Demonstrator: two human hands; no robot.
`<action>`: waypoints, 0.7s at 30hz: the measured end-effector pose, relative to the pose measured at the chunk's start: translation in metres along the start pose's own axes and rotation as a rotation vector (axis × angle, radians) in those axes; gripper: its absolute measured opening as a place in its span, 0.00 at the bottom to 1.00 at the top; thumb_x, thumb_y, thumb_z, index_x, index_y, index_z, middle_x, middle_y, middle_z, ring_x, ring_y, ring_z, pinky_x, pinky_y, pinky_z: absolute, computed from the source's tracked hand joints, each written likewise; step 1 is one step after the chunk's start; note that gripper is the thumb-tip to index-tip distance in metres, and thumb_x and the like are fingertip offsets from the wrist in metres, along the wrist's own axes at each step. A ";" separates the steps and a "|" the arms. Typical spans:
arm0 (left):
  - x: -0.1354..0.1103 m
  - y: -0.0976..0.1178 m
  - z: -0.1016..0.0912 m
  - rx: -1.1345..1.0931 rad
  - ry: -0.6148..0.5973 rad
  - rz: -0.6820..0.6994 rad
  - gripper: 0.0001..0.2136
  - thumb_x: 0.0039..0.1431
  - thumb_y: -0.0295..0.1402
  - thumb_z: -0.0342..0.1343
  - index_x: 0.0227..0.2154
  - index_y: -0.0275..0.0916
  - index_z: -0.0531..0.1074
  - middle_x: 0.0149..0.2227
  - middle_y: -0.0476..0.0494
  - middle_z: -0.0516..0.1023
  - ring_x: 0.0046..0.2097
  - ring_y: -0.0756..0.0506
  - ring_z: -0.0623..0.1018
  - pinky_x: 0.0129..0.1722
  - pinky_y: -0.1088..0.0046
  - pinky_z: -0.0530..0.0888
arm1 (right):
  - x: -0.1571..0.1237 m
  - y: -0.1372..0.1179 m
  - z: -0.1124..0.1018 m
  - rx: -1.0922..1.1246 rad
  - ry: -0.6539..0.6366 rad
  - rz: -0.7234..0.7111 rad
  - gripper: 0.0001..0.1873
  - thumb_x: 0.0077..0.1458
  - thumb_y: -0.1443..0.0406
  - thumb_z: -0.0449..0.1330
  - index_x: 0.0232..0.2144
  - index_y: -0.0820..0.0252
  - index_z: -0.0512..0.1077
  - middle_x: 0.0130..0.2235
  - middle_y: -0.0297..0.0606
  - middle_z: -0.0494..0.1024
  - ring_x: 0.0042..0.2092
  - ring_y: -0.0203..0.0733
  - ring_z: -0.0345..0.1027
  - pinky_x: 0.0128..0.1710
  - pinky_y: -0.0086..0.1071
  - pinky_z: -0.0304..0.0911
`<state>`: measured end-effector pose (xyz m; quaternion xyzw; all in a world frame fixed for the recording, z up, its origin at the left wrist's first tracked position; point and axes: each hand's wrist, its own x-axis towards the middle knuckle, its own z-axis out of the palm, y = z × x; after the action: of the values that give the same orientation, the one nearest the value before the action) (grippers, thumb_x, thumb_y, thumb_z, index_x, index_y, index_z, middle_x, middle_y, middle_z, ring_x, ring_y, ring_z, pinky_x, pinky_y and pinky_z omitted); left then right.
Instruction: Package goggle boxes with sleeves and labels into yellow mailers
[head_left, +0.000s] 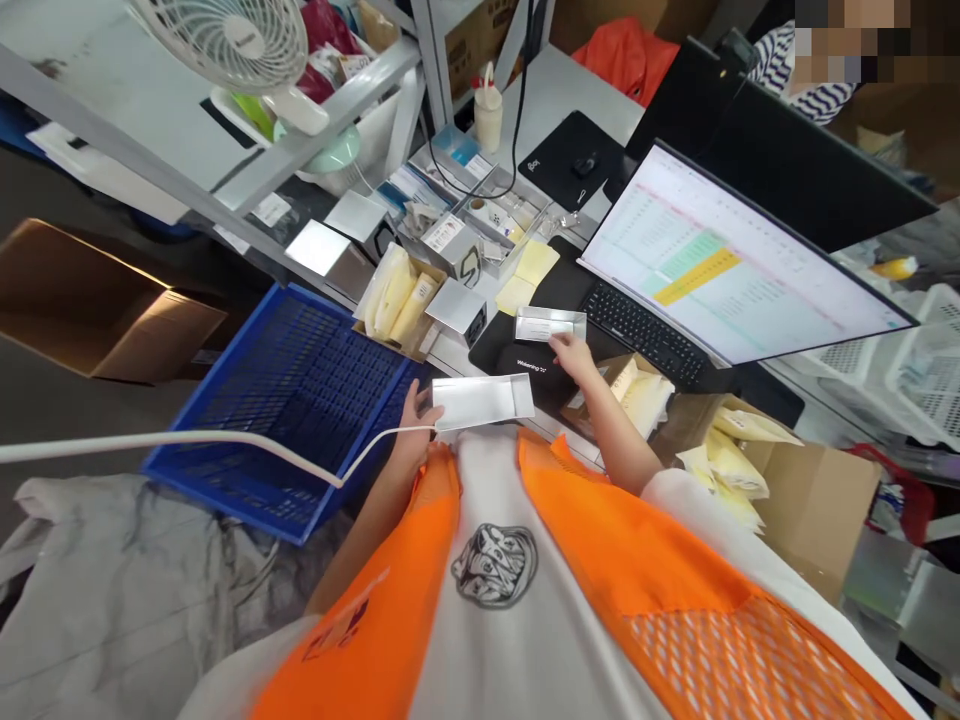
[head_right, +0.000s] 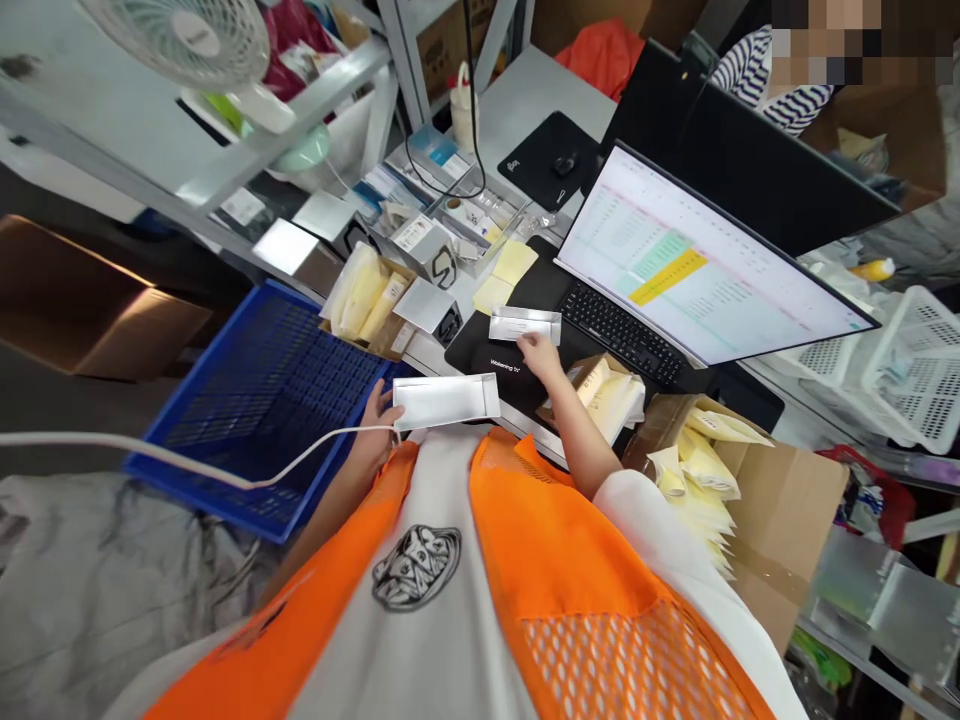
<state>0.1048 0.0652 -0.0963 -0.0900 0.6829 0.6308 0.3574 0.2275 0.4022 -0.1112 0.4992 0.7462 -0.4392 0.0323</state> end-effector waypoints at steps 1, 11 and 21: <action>0.004 0.001 0.002 -0.027 0.002 0.020 0.45 0.47 0.32 0.64 0.70 0.43 0.56 0.65 0.33 0.67 0.57 0.36 0.77 0.42 0.68 0.80 | -0.016 0.008 0.006 0.038 -0.017 -0.026 0.20 0.66 0.57 0.55 0.53 0.62 0.76 0.48 0.43 0.82 0.34 0.38 0.77 0.45 0.33 0.71; 0.033 0.046 -0.027 -0.041 -0.065 0.160 0.37 0.50 0.30 0.67 0.65 0.47 0.64 0.59 0.39 0.73 0.48 0.42 0.81 0.37 0.71 0.80 | -0.068 0.037 0.075 -0.418 0.094 -0.119 0.42 0.55 0.62 0.66 0.68 0.66 0.59 0.73 0.58 0.51 0.73 0.61 0.45 0.69 0.53 0.51; 0.042 0.022 -0.031 0.196 0.010 0.003 0.44 0.52 0.26 0.64 0.72 0.45 0.54 0.69 0.35 0.62 0.59 0.35 0.76 0.46 0.65 0.81 | -0.026 0.040 0.095 -0.626 0.134 -0.261 0.44 0.57 0.69 0.59 0.73 0.61 0.52 0.71 0.59 0.54 0.72 0.65 0.43 0.70 0.65 0.33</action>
<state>0.0498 0.0541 -0.1053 -0.0567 0.7434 0.5609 0.3599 0.2341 0.3227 -0.1815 0.3931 0.9028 -0.1558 0.0785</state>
